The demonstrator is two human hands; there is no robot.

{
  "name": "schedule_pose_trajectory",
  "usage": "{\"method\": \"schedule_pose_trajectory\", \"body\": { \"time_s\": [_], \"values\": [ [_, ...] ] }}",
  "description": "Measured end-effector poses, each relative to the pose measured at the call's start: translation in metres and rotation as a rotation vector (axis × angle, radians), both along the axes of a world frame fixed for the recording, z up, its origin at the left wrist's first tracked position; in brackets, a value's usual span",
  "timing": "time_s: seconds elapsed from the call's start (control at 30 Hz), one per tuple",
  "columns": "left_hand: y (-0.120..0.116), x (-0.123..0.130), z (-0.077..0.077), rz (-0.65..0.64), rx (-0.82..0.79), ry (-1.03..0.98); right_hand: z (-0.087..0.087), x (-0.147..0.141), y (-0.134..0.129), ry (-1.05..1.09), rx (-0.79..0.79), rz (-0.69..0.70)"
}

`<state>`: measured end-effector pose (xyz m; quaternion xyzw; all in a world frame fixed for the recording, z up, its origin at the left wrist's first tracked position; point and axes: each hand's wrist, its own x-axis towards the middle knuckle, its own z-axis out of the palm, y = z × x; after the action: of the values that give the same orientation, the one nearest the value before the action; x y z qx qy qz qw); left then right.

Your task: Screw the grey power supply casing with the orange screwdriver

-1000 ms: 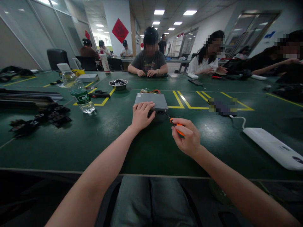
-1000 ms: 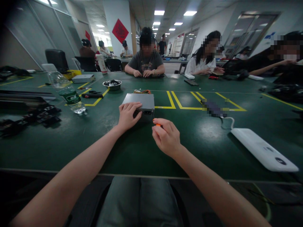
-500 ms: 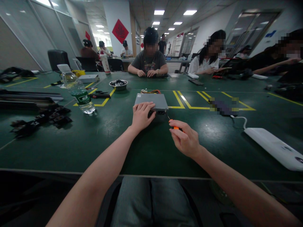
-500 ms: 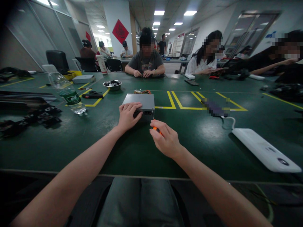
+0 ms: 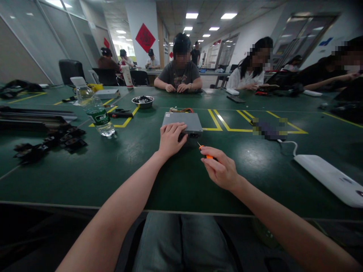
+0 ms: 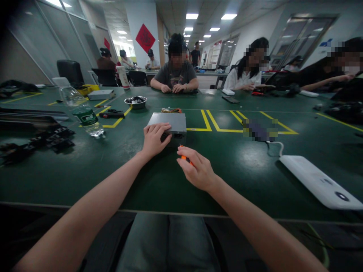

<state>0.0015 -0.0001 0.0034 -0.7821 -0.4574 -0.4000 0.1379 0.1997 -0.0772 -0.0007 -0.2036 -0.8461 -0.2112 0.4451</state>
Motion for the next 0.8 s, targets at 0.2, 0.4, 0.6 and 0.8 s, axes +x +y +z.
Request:
{"method": "schedule_pose_trajectory", "body": {
  "time_s": [0.2,0.4,0.6,0.8],
  "values": [
    [0.0006,0.0002,-0.0008,-0.004,0.004,-0.012,-0.0028,-0.0047,0.0048,-0.028,-0.004,0.031],
    [0.0009,0.0004,-0.0010,0.006,-0.019,-0.005,-0.0025,-0.0053,0.0070,-0.037,-0.011,0.044],
    [0.0005,0.0003,-0.0008,0.006,-0.025,0.002,-0.0009,-0.0068,0.0077,-0.041,0.014,0.034],
    [0.0009,0.0009,-0.0011,0.005,-0.009,-0.001,-0.0037,-0.0055,0.0097,-0.057,0.011,0.030]
  ]
}}
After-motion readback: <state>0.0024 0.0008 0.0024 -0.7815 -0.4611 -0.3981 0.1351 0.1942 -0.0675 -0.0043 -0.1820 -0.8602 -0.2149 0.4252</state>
